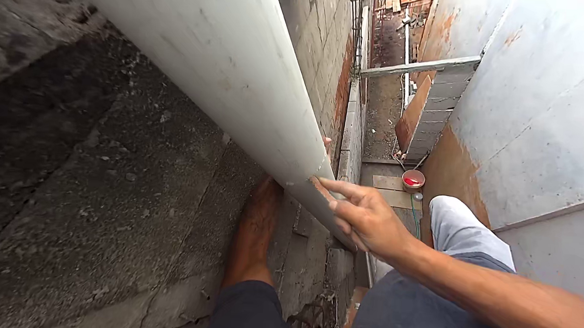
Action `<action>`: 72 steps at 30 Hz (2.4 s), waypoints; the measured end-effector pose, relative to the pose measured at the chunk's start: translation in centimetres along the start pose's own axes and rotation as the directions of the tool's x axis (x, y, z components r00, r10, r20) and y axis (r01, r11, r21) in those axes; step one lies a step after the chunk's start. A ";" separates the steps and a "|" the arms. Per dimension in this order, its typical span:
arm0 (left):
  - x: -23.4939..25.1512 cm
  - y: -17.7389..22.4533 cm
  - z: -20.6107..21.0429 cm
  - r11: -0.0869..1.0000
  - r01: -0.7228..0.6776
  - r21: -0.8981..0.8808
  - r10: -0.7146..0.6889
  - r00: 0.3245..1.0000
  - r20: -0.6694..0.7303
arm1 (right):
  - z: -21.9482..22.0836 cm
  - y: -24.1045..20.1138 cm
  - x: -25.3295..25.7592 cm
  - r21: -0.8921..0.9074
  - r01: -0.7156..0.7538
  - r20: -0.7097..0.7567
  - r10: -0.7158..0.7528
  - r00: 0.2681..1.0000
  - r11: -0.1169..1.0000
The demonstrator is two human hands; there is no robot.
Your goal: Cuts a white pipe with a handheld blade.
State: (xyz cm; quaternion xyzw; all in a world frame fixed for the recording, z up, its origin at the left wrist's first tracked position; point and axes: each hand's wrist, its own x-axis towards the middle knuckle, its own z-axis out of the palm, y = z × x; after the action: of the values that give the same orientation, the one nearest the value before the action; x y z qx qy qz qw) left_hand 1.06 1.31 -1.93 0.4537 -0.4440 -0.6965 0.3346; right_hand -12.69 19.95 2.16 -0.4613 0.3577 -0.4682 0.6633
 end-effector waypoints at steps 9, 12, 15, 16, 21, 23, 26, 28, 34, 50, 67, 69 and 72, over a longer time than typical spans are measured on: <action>-1.6 1.5 2.5 0.990 0.059 0.131 -0.041 0.990 -0.133 | 0.0 0.3 0.2 0.050 -0.015 -0.013 0.016 1.000 0.999; -0.3 0.7 0.8 0.989 0.080 0.121 -0.079 0.997 -0.011 | -1.1 0.1 -3.0 -0.021 -0.017 -0.008 0.017 1.000 1.000; 1.0 -1.7 -1.1 0.997 -0.032 -0.063 0.037 0.996 0.075 | -1.4 -0.3 -1.5 -0.027 -0.026 -0.012 0.025 1.000 0.999; 1.0 -2.3 -1.2 0.989 -0.072 -0.128 0.083 0.993 0.080 | -1.4 -0.4 -0.2 -0.014 -0.033 0.007 0.033 0.999 0.999; -1.1 1.3 2.3 0.985 0.094 0.143 -0.081 0.992 -0.095 | -3.2 -0.4 -2.8 -0.068 -0.005 0.041 0.008 0.999 0.998; 1.5 -1.7 -1.8 0.997 -0.071 -0.027 0.074 0.987 0.144 | -3.2 -0.4 -2.2 -0.042 -0.017 0.024 0.018 1.000 0.999; 1.1 -2.1 -1.1 0.991 -0.083 -0.108 0.090 0.994 0.057 | -2.6 -0.5 0.6 0.015 -0.027 0.056 0.026 0.998 1.000; -0.1 0.5 0.6 0.998 0.050 0.026 -0.050 0.998 -0.031 | -3.8 -0.9 -0.6 -0.004 -0.026 0.081 0.027 0.996 1.000; 2.5 -3.1 -3.2 0.986 -0.115 -0.121 0.144 0.952 0.271 | -3.9 -1.5 0.6 -0.006 -0.047 0.082 0.047 0.996 0.999; 1.6 -2.5 -2.3 0.998 -0.064 -0.022 0.067 0.980 0.185 | -4.7 -1.4 -1.1 -0.063 -0.042 0.070 0.047 0.996 0.997; 3.2 -3.0 -4.1 0.991 -0.057 -0.122 0.092 0.949 0.301 | -5.1 -1.5 -1.2 -0.060 -0.056 0.079 0.061 0.995 0.997; 2.1 -2.9 -1.9 0.983 -0.118 -0.138 0.133 0.986 0.099 | -4.3 -1.4 0.7 -0.029 -0.050 0.095 0.052 0.994 0.998; 1.1 -0.8 -0.9 0.999 -0.048 -0.021 0.051 0.989 0.141 | -5.4 -1.5 -1.3 -0.035 -0.031 0.114 0.035 0.993 0.999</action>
State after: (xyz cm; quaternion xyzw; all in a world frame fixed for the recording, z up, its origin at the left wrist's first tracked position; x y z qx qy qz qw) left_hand 1.47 0.34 -3.25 0.3891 -0.4717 -0.7221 0.3234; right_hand -18.39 19.45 1.91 -0.4925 0.3343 -0.4240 0.6826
